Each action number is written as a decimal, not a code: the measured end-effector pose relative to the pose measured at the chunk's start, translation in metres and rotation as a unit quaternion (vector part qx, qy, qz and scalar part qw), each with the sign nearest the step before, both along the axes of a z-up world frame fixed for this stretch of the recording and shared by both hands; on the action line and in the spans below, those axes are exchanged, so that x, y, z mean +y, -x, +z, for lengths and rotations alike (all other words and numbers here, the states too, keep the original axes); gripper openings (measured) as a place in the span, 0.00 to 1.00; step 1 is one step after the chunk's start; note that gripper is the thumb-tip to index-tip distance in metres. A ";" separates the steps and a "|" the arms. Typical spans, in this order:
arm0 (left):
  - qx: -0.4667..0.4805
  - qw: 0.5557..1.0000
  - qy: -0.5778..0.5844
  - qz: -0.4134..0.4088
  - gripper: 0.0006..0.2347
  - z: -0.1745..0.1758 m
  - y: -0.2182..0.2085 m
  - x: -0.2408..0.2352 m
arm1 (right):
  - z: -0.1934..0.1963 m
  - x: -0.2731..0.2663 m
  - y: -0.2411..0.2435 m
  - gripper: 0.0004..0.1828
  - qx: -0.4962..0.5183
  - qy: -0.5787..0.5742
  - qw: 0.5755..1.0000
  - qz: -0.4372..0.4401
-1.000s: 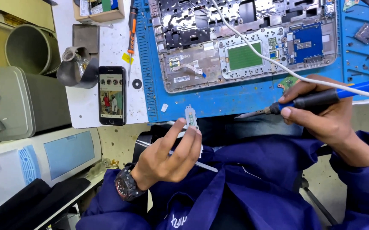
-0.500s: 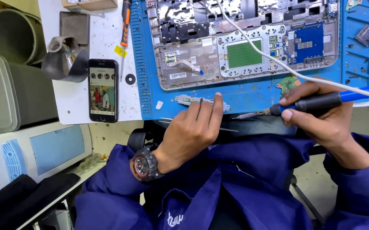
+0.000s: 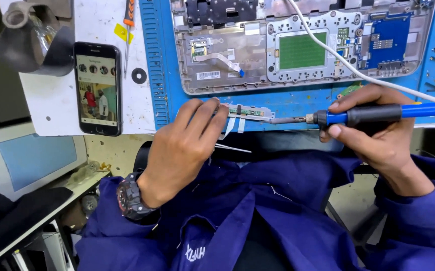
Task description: The person is soldering a small circuit board using a soldering iron and tweezers. They occasionally pause to interact with a smartphone placed on the workbench, scrolling through content before resuming the soldering task.
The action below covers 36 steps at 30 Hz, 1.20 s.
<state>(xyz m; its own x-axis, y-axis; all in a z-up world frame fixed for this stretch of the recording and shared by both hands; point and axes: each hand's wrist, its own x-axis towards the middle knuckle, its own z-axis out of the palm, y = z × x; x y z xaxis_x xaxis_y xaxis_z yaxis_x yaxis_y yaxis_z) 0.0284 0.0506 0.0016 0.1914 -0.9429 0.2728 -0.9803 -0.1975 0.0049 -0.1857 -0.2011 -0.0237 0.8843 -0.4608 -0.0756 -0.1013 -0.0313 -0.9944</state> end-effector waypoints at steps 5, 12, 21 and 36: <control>-0.034 0.999 0.034 -0.007 0.05 -0.007 -0.003 -0.002 | 0.002 0.006 -0.006 0.12 0.021 0.031 0.999 -0.016; -0.026 0.998 0.046 -0.031 0.03 0.003 0.011 0.006 | -0.004 0.003 -0.006 0.11 0.002 0.086 0.996 0.008; 0.016 0.996 0.078 -0.029 0.02 -0.007 -0.003 -0.006 | -0.008 0.010 -0.009 0.08 -0.018 0.097 0.995 0.013; 0.032 0.996 0.075 -0.045 0.05 -0.011 -0.004 -0.004 | -0.006 0.015 -0.010 0.07 -0.025 0.160 0.986 0.043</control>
